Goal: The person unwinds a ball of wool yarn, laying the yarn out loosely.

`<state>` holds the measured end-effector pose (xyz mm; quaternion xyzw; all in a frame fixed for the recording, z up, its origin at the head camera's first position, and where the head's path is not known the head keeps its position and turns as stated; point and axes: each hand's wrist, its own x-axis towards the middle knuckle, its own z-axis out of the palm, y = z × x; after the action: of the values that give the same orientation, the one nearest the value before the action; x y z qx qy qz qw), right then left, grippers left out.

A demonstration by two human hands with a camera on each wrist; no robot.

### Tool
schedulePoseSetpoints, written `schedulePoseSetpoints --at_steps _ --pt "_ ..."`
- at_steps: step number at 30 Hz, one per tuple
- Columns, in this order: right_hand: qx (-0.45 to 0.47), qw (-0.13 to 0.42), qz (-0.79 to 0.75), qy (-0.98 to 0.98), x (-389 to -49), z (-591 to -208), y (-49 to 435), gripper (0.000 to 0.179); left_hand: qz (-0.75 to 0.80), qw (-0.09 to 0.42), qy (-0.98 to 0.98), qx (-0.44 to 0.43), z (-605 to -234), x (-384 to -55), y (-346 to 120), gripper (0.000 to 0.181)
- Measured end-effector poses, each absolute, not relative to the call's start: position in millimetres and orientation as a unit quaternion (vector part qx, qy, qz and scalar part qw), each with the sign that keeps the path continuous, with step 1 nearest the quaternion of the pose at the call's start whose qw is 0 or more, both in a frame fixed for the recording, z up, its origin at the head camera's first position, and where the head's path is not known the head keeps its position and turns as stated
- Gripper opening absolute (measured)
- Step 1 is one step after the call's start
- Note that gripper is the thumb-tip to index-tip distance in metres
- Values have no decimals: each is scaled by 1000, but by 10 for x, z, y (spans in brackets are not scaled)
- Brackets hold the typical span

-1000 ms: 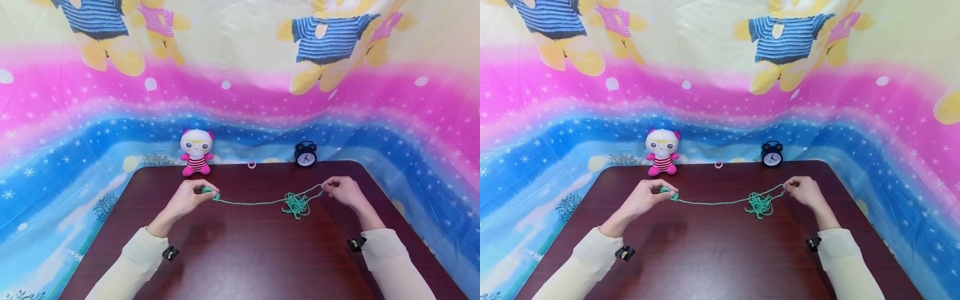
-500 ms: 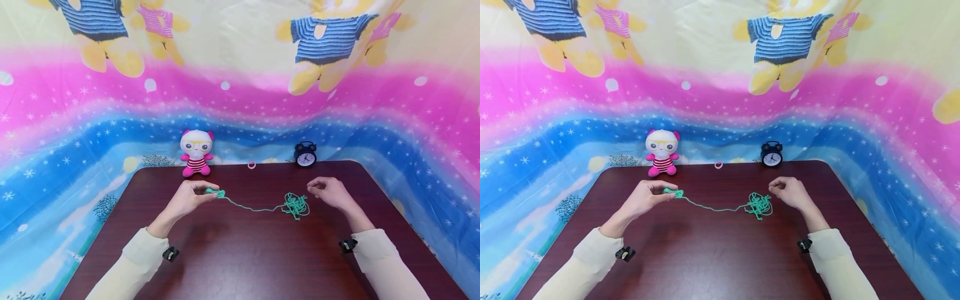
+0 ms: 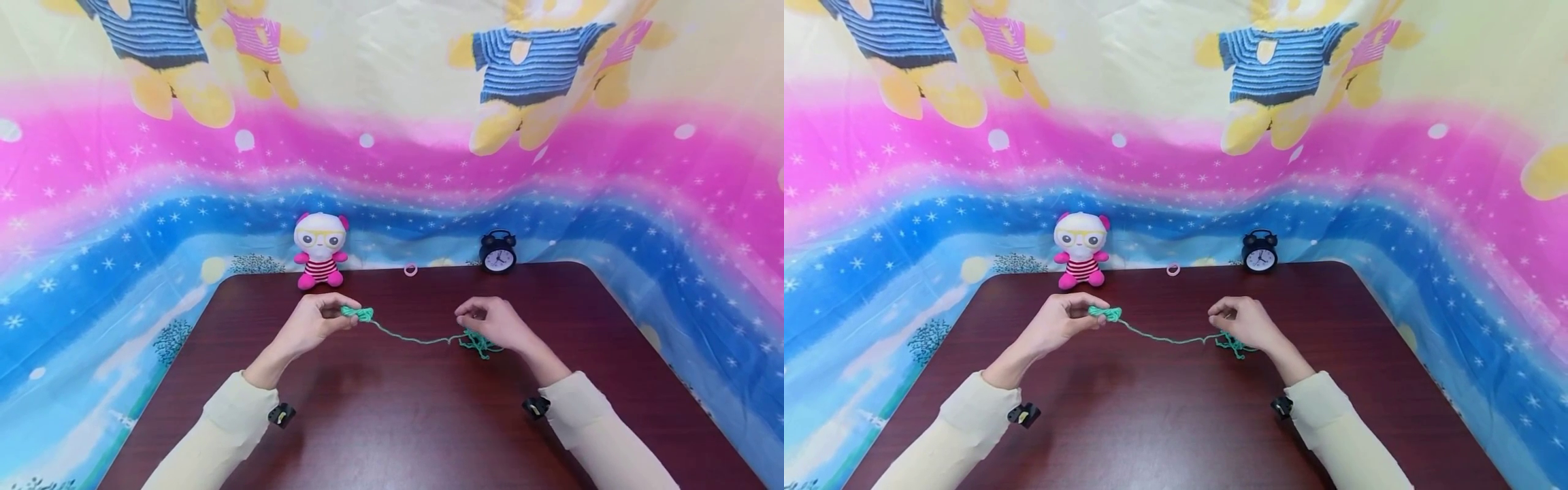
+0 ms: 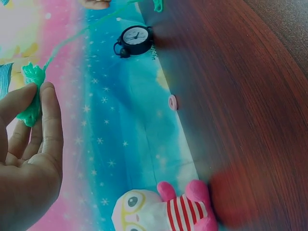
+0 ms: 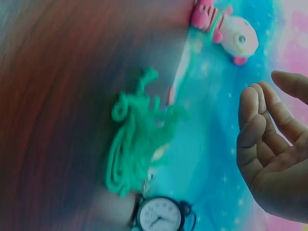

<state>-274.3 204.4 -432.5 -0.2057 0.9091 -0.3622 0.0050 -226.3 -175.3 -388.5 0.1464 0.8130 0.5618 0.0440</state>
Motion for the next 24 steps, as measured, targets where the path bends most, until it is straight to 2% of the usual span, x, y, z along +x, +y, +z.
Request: schedulePoseSetpoints --at_steps 24 --pt "-305 37 -358 882 -2621 -4444 1342 15 582 59 797 149 -3854 -2255 -1680 24"
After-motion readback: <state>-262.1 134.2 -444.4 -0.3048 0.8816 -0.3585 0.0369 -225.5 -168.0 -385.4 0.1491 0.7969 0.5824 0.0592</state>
